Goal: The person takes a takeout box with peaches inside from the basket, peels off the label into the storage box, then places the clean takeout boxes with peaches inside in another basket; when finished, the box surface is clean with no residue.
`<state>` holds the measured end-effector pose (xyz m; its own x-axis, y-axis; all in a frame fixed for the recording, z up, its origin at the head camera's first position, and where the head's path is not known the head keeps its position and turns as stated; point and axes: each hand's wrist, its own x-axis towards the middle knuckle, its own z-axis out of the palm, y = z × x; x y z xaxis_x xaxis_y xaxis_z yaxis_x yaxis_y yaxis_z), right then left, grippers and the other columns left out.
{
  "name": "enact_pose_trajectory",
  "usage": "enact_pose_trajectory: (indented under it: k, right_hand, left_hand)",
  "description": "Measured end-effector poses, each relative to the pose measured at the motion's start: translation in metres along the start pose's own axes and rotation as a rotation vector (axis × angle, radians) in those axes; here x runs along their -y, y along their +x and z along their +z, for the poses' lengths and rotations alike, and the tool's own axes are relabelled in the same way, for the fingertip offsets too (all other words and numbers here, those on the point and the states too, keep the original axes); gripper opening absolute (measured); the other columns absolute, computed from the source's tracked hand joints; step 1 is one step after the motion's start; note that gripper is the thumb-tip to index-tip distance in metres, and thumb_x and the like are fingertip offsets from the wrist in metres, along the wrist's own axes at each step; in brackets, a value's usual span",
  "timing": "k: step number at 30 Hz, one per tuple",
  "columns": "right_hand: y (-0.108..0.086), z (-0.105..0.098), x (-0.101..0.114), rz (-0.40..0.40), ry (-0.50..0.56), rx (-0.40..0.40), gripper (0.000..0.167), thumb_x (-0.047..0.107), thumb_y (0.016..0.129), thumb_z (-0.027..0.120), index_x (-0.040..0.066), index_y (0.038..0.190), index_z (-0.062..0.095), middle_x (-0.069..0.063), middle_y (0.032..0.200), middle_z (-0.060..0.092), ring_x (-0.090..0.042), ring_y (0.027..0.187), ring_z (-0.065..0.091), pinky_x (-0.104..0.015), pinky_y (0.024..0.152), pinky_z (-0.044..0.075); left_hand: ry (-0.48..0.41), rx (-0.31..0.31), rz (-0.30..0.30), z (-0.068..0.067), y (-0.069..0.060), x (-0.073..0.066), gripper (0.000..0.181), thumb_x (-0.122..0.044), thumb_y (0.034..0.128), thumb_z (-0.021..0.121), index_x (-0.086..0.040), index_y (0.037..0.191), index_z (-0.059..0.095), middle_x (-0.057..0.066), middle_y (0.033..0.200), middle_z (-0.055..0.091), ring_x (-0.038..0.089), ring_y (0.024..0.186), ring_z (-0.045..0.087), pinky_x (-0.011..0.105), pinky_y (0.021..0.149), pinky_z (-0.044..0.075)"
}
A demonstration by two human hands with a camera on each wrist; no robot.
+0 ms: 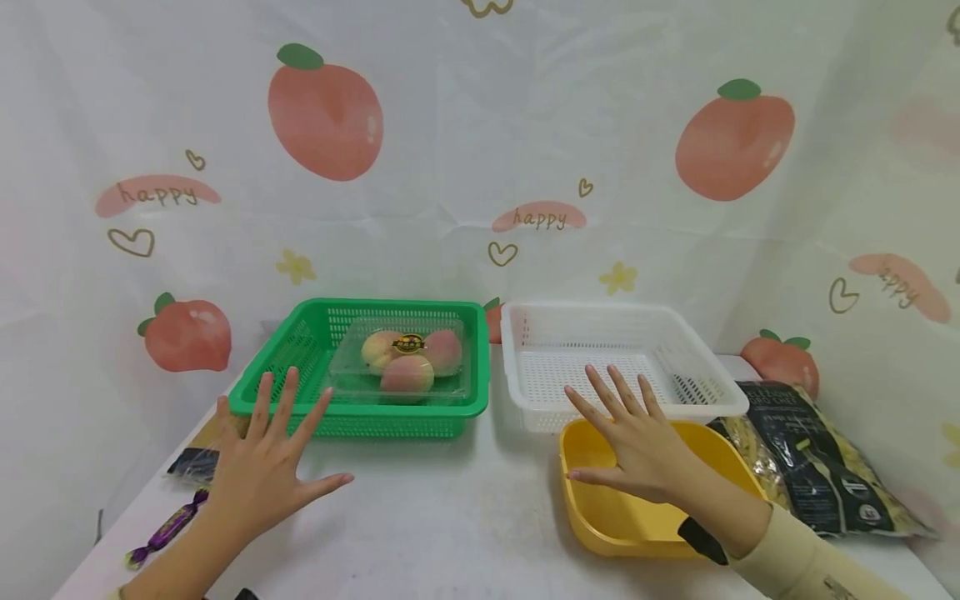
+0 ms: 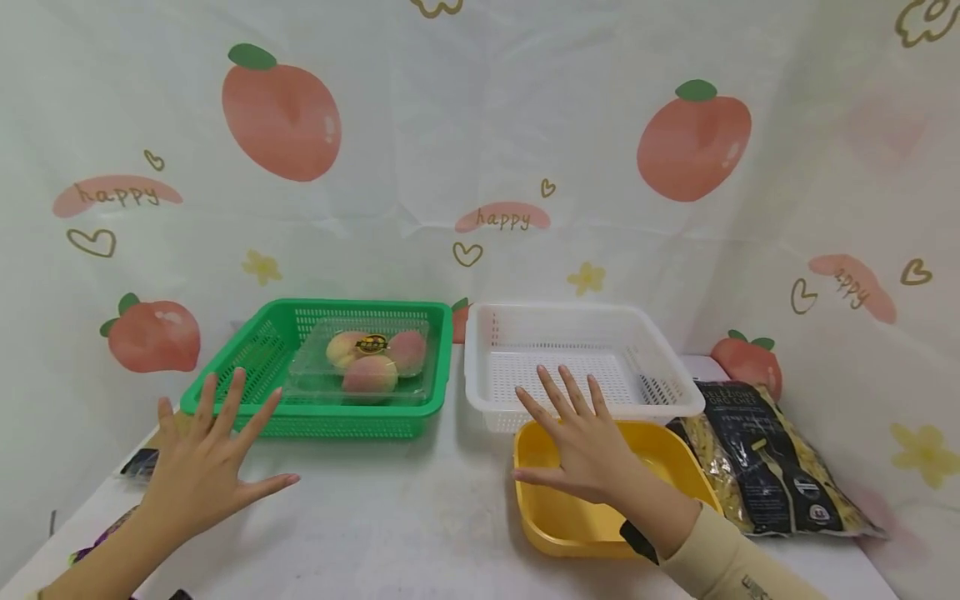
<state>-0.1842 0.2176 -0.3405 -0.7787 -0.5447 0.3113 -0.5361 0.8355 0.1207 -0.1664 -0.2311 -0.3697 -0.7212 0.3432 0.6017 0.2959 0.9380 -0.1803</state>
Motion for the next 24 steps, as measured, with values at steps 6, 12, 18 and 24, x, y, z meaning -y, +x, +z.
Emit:
enact_pose_trajectory:
  k: [6, 12, 18, 24]
  right_hand:
    - [0.028, -0.005, 0.012, 0.03, 0.097, 0.084, 0.089, 0.069, 0.079, 0.051, 0.026, 0.15, 0.018, -0.01, 0.158, 0.004, -0.037, 0.144, 0.002, -0.063, 0.111, 0.001]
    - [0.052, -0.002, 0.022, 0.047, 0.177, 0.103, 0.088, 0.067, 0.081, 0.05, 0.026, 0.151, 0.014, -0.009, 0.158, 0.0, -0.036, 0.144, -0.002, -0.064, 0.11, 0.0]
    - [0.077, 0.0, 0.033, 0.102, 0.366, 0.205, 0.084, 0.064, 0.086, 0.045, 0.026, 0.151, 0.006, -0.006, 0.158, -0.008, -0.033, 0.144, -0.011, -0.06, 0.111, -0.008]
    - [0.108, 0.009, 0.045, 0.16, 0.64, 0.281, 0.08, 0.063, 0.091, 0.036, 0.024, 0.151, 0.001, -0.007, 0.157, -0.011, -0.031, 0.144, -0.013, -0.06, 0.112, -0.005]
  left_hand:
    - [-0.011, 0.003, 0.0, 0.0, 0.01, -0.001, 0.104, -0.091, 0.0694, 0.014, -0.026, 0.15, 0.02, 0.013, 0.158, -0.002, 0.036, 0.144, -0.006, 0.069, 0.105, -0.01]
    - [-0.013, -0.005, 0.015, 0.001, 0.019, -0.002, 0.104, -0.09, 0.0701, 0.01, -0.024, 0.149, 0.023, 0.013, 0.158, -0.001, 0.036, 0.144, -0.005, 0.071, 0.105, -0.008]
    - [-0.021, 0.028, 0.018, 0.004, 0.031, -0.002, 0.104, -0.09, 0.0709, 0.012, -0.022, 0.149, 0.024, 0.013, 0.158, -0.005, 0.035, 0.144, -0.008, 0.072, 0.104, -0.006]
    - [-0.03, 0.155, -0.04, -0.001, 0.046, -0.002, 0.102, -0.083, 0.0724, 0.042, -0.022, 0.151, 0.016, 0.013, 0.156, -0.012, 0.035, 0.143, -0.015, 0.075, 0.102, 0.002]
